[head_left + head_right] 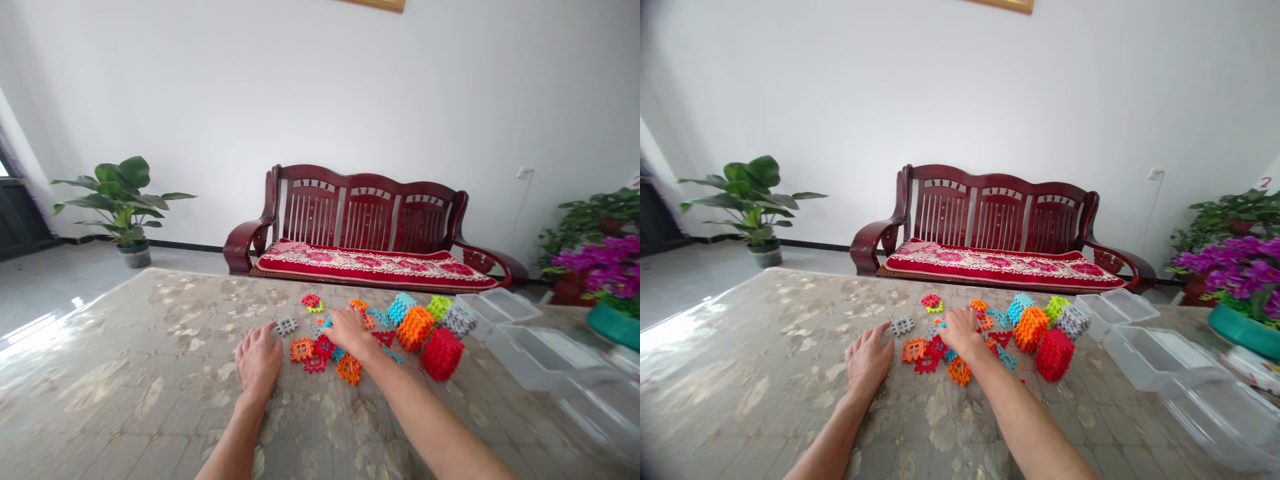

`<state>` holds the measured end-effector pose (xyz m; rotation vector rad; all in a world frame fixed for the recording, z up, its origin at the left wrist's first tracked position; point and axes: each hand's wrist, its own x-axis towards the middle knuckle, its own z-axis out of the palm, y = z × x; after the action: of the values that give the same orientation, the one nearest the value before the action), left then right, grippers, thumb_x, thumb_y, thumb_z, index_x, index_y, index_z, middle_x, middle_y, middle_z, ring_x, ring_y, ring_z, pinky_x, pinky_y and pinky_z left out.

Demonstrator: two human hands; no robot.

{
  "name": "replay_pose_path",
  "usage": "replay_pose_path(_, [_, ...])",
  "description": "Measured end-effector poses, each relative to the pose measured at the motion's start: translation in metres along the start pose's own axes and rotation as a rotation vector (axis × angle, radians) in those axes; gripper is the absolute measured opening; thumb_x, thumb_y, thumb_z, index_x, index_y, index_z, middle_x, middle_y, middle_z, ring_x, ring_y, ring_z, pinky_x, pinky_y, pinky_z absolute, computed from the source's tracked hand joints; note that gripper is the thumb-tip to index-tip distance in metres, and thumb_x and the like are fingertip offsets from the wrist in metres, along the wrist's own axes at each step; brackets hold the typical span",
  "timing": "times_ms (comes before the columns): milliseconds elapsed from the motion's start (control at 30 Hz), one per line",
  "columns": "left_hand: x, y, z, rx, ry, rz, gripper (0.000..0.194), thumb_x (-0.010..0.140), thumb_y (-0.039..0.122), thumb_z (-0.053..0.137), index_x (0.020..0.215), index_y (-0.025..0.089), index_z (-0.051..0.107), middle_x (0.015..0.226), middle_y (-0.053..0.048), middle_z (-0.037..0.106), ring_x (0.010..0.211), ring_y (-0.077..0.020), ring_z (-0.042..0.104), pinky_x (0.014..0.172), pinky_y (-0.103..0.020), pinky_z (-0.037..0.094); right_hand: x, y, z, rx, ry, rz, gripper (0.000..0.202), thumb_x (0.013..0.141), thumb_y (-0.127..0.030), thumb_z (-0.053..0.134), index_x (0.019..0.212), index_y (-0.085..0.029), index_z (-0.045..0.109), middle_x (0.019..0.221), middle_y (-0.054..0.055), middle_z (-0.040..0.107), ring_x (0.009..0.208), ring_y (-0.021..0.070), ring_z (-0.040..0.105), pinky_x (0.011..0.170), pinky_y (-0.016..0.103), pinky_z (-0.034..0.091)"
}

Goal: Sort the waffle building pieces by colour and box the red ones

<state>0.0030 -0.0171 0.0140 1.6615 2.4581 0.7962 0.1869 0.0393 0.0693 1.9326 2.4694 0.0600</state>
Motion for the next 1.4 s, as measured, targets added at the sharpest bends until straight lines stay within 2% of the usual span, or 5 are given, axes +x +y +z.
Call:
replay_pose_path(267, [0.0, 0.001, -0.002, 0.009, -0.009, -0.001, 0.043, 0.086, 0.027, 0.041, 0.124, 0.025, 0.06, 0.122, -0.009, 0.063, 0.123, -0.026, 0.049, 0.103, -0.04, 0.031, 0.005, -0.004, -0.004, -0.006, -0.025, -0.01, 0.029, 0.072, -0.031, 0.063, 0.096, -0.018, 0.072, 0.098, 0.013, 0.073, 0.101, 0.0279, 0.064, 0.086, 0.035, 0.043])
replay_pose_path(433, [0.001, -0.002, 0.001, -0.005, -0.012, 0.018, 0.042, 0.085, 0.026, 0.041, 0.122, 0.027, 0.062, 0.122, -0.007, 0.064, 0.122, -0.026, 0.049, 0.104, -0.041, 0.031, 0.0, 0.008, -0.009, 0.006, 0.067, -0.006, 0.033, 0.08, -0.038, 0.052, 0.104, -0.021, 0.069, 0.1, 0.012, 0.072, 0.099, 0.0268, 0.065, 0.082, 0.034, 0.043])
replay_pose_path(700, [0.001, -0.003, 0.003, -0.037, 0.01, 0.034, 0.04, 0.083, 0.025, 0.044, 0.117, 0.028, 0.065, 0.122, -0.005, 0.064, 0.125, -0.0266, 0.047, 0.106, -0.044, 0.029, 0.007, 0.123, -0.063, 0.074, 0.129, 0.302, 0.043, 0.078, -0.05, 0.051, 0.107, -0.023, 0.067, 0.105, 0.01, 0.071, 0.1, 0.0276, 0.064, 0.074, 0.032, 0.044])
replay_pose_path(867, [0.0, -0.001, 0.001, -0.042, 0.0, 0.039, 0.039, 0.083, 0.025, 0.044, 0.114, 0.029, 0.066, 0.122, -0.005, 0.064, 0.12, -0.026, 0.05, 0.105, -0.043, 0.03, 0.004, 0.176, -0.076, -0.004, 0.061, 0.435, 0.043, 0.077, -0.049, 0.05, 0.103, -0.021, 0.069, 0.109, 0.013, 0.069, 0.103, 0.0307, 0.063, 0.077, 0.035, 0.045])
replay_pose_path(1400, [-0.001, 0.001, -0.002, -0.033, -0.012, 0.038, 0.038, 0.083, 0.025, 0.042, 0.113, 0.03, 0.067, 0.123, -0.004, 0.064, 0.122, -0.0246, 0.049, 0.105, -0.041, 0.029, 0.0, 0.18, -0.068, -0.006, 0.116, 0.406, 0.041, 0.08, -0.047, 0.053, 0.107, -0.021, 0.069, 0.108, 0.012, 0.07, 0.103, 0.0294, 0.064, 0.081, 0.037, 0.046])
